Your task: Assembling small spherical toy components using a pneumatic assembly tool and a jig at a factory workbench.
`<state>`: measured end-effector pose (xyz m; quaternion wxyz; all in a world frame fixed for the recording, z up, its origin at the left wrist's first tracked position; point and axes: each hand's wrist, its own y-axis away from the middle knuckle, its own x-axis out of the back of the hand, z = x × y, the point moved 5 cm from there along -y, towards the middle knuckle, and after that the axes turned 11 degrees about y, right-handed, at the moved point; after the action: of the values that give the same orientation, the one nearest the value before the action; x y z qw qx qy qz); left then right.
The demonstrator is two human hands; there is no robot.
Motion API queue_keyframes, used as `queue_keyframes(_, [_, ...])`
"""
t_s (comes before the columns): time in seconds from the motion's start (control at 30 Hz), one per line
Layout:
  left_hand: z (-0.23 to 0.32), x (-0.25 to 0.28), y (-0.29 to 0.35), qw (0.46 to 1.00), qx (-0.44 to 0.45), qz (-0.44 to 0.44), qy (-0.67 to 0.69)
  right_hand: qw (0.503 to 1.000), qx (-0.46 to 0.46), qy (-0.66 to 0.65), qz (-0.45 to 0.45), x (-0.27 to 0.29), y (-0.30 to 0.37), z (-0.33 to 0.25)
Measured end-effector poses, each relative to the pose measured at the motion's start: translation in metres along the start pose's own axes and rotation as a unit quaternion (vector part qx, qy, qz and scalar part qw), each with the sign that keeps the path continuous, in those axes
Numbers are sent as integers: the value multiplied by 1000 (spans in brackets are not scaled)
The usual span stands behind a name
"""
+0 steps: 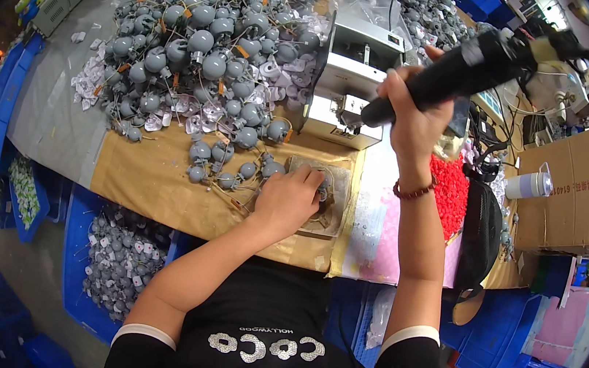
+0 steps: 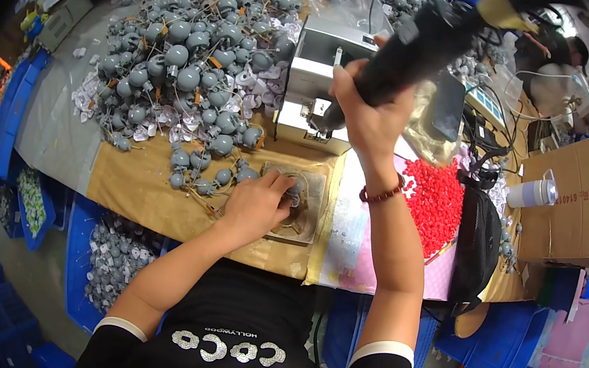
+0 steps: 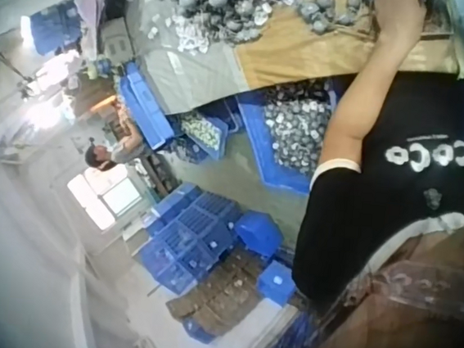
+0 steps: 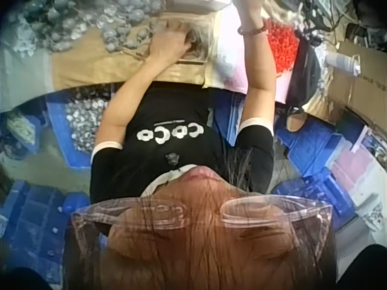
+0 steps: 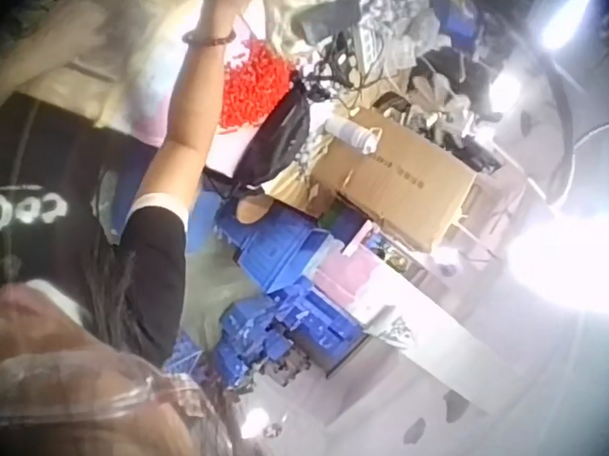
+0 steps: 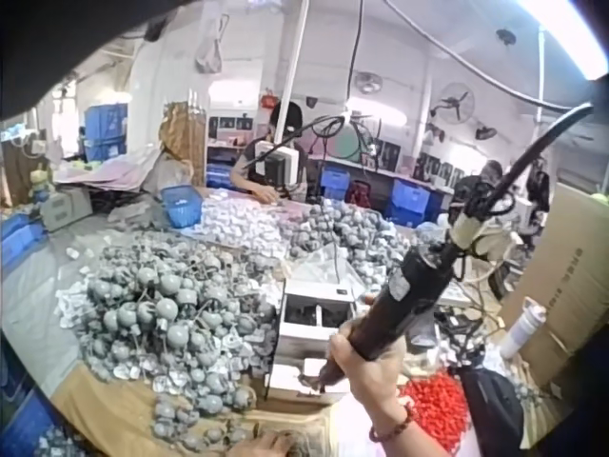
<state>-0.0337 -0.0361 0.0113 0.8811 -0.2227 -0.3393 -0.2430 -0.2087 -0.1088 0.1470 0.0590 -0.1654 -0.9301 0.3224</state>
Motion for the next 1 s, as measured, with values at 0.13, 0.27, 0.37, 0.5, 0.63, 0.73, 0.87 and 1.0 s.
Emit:
queue_keyframes(0.13, [-3,1,2,1000,4,6,11,995,-83,62,-6,-16,-12,29])
queue_keyframes(0.27, [-4,1,2,1000,14,6,17,987,-145,55,-51,-21,4,27])
queue_keyframes(0.37, [-4,0,1,999,-10,26,17,985,-161,15,-64,-18,39,-2])
queue_keyframes(0.5, [-5,0,3,999,-12,30,16,984,-146,21,-95,-19,79,-18])
queue_keyframes(0.63, [-4,-1,3,998,-30,48,24,990,-113,-4,-87,-23,97,-21])
queue_keyframes(0.73, [-3,-1,2,998,-29,47,19,989,-99,25,-102,-21,102,-15])
queue_keyframes(0.87, [-4,-1,2,998,-30,46,16,988,-111,5,-109,-23,105,-19])
queue_keyframes(1.0, [-4,2,3,998,-37,48,25,975,-22,133,-178,-22,104,-21])
